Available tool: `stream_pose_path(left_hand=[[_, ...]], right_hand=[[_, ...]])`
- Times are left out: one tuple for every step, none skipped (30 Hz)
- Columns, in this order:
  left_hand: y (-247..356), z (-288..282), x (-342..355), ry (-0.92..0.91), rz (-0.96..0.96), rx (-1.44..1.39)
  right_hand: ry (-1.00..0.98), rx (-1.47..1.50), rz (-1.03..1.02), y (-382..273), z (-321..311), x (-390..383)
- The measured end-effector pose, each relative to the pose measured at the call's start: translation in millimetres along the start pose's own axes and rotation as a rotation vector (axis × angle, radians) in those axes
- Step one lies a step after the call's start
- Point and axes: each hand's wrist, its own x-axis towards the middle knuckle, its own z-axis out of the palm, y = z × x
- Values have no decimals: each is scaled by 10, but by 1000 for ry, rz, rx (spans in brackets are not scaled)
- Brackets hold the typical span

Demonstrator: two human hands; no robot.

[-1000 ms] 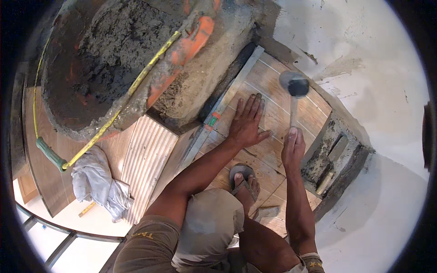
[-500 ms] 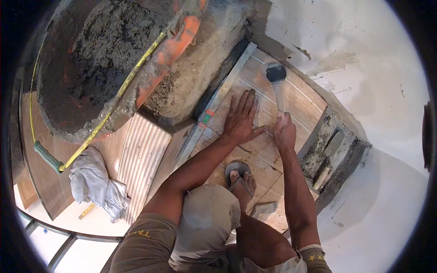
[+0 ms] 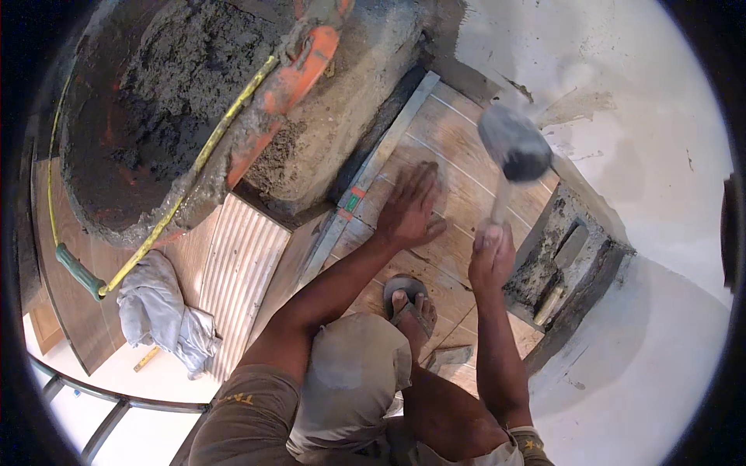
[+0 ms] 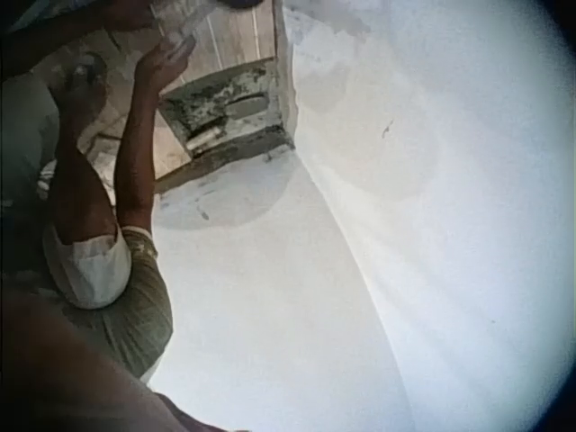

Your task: Apply adhesive and set floor tiles using a rubber mallet and level.

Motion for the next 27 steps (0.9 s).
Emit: stream_pose_path(left_hand=[[30,29,-30,6,2,-3],[72,34,-105,-65,134,-112],[99,50,-138,-137,267,-220],[102,28,-130,-144,267,-223],[99,6,-107,-163,334,-203],[105,-17,-89,-181,402,-183],[117,-24,-79,-186,403,-184],[138,-30,-64,-157,396,-163],[163,-37,-47,-127,390,-141],[168,-31,-45,-131,390,-140],[177,-24,-40,-119,376,-124],[186,-19,-36,-107,362,-110],[142,-16,-58,-110,363,-102],[131,-13,-75,-145,349,-99],[123,-5,-88,-179,336,-95],[143,-17,-83,-179,340,-100],[161,-25,-78,-186,326,-74],[175,-32,-77,-193,312,-49],[166,-35,-84,-194,312,-50],[151,-36,-97,-184,317,-63],[134,-35,-113,-176,322,-77],[167,-30,-90,-174,331,-89],[200,-22,-66,-180,332,-100],[231,-12,-42,-185,335,-112],[238,9,-32,-185,354,-133],[218,41,-47,-162,312,-134],[207,72,-68,-140,272,-138]], right_hand=[[2,-4,-5,65,-57,-58],[-21,29,-57,177,-99,-140],[-45,64,-108,282,-129,-175],[-44,65,-101,340,-121,-166],[-111,-108,-96,399,-106,-121],[-179,-281,-91,454,-97,-69],[-306,-523,6,513,-100,-5],[-305,-523,10,585,-106,2],[-266,-461,-46,658,-112,-2],[-229,-395,-103,643,-91,15],[-228,-393,-102,629,-74,52],[-285,-523,4,614,-57,105],[-344,-644,108,564,4,159],[-339,-646,110,485,-5,196],[-294,-540,56,395,-22,229],[-249,-434,3,335,-44,232],[-246,-439,6,305,-54,195],[-200,-302,31,283,-64,133],[-155,-160,53,262,-76,89],[-155,-160,55,244,-103,46],[-94,-30,76,228,-132,-2],[-23,88,97,221,-201,-31],[-12,75,101,246,-247,-32],[27,-21,19,296,-277,-12],[72,-125,-60,330,-325,-2],[90,-148,-48,395,-341,23],[21,-396,-57,476,-333,65]])
